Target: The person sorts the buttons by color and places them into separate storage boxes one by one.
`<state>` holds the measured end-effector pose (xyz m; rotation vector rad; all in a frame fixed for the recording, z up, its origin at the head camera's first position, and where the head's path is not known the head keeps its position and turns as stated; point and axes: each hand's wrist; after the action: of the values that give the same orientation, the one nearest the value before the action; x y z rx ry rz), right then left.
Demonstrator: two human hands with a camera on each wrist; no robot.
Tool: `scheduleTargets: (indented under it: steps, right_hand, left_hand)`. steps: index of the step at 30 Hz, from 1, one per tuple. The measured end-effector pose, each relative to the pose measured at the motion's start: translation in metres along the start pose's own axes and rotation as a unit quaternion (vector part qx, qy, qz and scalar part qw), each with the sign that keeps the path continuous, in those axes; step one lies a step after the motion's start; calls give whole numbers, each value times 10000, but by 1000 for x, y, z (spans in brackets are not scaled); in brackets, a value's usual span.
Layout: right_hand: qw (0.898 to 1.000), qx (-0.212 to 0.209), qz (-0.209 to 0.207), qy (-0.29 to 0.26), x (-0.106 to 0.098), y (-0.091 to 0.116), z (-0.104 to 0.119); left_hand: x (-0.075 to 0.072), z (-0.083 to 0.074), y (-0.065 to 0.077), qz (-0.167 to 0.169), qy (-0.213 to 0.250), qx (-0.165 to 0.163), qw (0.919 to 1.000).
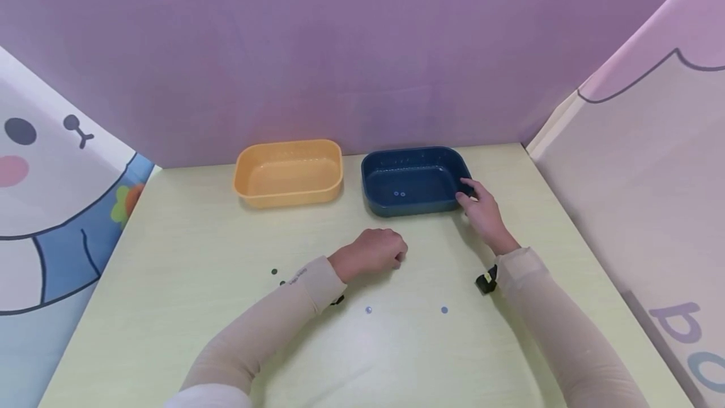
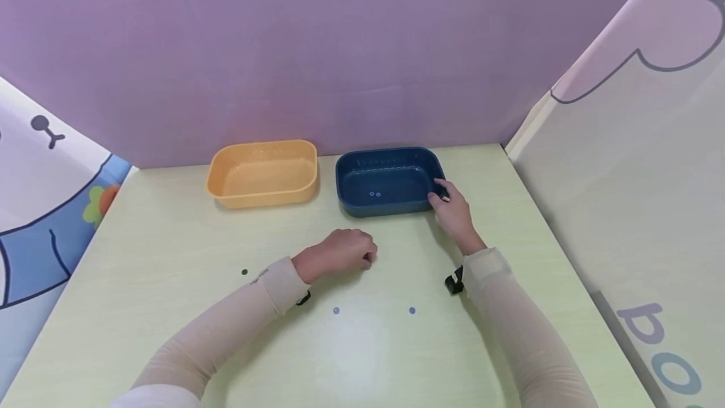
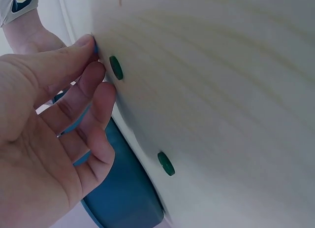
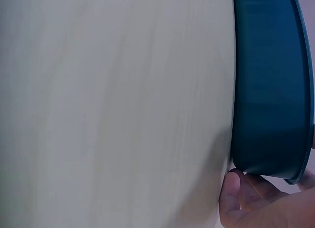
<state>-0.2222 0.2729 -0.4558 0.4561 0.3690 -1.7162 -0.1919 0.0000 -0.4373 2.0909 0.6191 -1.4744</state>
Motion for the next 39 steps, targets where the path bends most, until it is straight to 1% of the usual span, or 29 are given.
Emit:
scheduleTargets:
  steps: [7, 14, 23, 27, 33, 39]
  right_hand:
    - [10000, 36, -39, -53, 0, 1, 0]
    - [10000, 59, -5, -46, 1, 1, -2]
    - [10000, 51, 29, -67, -1, 0, -3]
    - [9999, 60, 28, -89, -1, 0, -2]
    - [10000, 25, 30, -55, -1, 0, -1]
    - [10000, 19, 42, -71, -1, -1, -1]
  left_hand:
    - [1, -2, 1, -76, -94, 67, 9999]
    - [2, -3, 3, 11, -5, -63, 10000]
    - [2, -4, 4, -74, 65, 107, 9999]
    - [2, -4, 4, -107, -75, 166, 9998]
    - [2, -5, 4, -71, -140, 171, 9997]
    - [4, -3, 2, -199, -87, 239, 9995]
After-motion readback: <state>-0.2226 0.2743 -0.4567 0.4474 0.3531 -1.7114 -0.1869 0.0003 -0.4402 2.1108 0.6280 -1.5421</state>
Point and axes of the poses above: each hand's wrist, its own y-axis away from the middle knuckle, its own x-axis out of the palm, z = x × y, and after that the axes turned 5 degrees about -z, right-handed
